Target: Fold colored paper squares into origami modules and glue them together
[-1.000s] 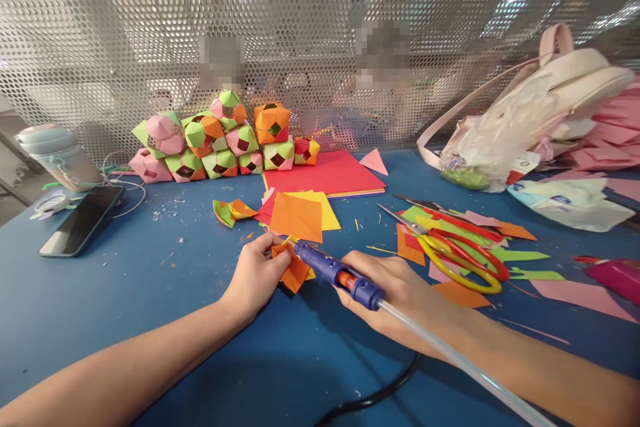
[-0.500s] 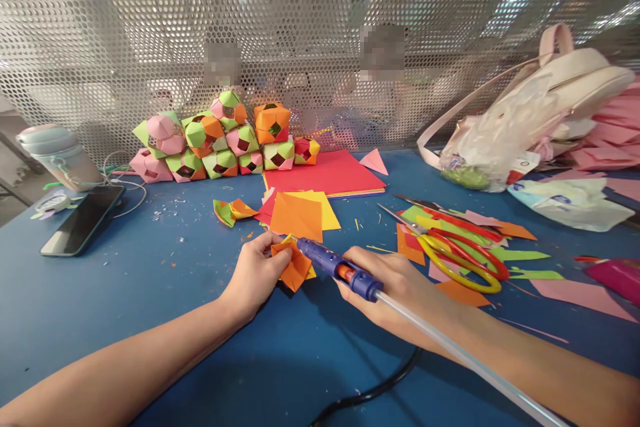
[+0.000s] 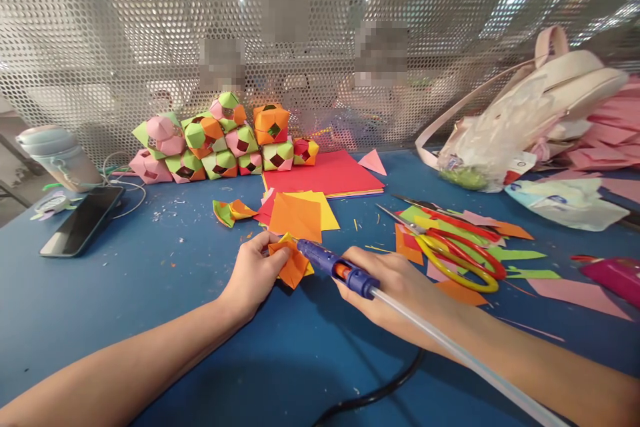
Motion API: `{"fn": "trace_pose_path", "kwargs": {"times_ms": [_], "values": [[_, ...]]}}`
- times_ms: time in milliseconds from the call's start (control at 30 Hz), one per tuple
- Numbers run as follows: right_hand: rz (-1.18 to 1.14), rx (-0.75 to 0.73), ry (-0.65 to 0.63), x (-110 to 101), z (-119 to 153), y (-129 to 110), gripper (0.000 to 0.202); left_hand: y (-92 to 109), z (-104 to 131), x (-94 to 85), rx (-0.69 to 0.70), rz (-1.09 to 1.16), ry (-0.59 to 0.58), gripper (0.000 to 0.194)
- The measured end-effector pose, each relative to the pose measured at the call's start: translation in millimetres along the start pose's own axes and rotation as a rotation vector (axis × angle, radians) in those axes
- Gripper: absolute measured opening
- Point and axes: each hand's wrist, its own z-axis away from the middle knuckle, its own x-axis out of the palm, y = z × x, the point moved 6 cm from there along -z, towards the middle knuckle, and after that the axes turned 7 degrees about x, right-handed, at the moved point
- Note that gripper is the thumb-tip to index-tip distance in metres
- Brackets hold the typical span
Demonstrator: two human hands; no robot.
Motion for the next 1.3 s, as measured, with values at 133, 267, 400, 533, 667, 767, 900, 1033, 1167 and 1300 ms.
{"fn": "trace_pose_path", "kwargs": {"times_ms": [133, 267, 400, 533, 667, 767, 900, 1033, 1167, 1300], "values": [[0.011, 0.018, -0.007, 0, 0, 0, 0.009, 1, 1, 0.2, 0.001, -0.003, 0.007, 0.008], [0.022, 0.031, -0.020, 0, 0, -1, 0.011, 3, 1, 0.1, -0.009, 0.001, 0.016, 0.008], [0.002, 0.022, -0.011, -2, 1, -2, 0.009, 5, 2, 0.6, 0.001, -0.003, 0.011, 0.007], [-0.012, 0.028, -0.004, -3, 1, -3, 0.011, 8, 2, 0.2, 0.016, -0.025, 0.016, 0.006], [-0.028, 0.025, -0.013, -4, 1, -5, 0.011, 11, 2, 0.6, 0.048, -0.083, 0.003, 0.005], [-0.019, 0.030, -0.006, -6, 0, -5, 0.013, 11, 2, 0.5, 0.046, -0.085, -0.001, 0.005], [-0.049, 0.010, 0.035, -8, 0, -8, 0.012, 9, 1, 0.6, 0.056, -0.113, -0.016, 0.007], [-0.110, -0.037, 0.018, -7, 0, -12, 0.008, 7, 0, 1.8, 0.056, -0.096, -0.042, 0.008], [-0.098, -0.064, 0.032, -6, 0, -12, 0.006, 6, 0, 2.6, 0.051, -0.061, -0.050, 0.008], [-0.045, -0.035, 0.068, -7, 0, -9, 0.007, 7, 0, 1.7, 0.040, -0.028, -0.019, 0.007]]}}
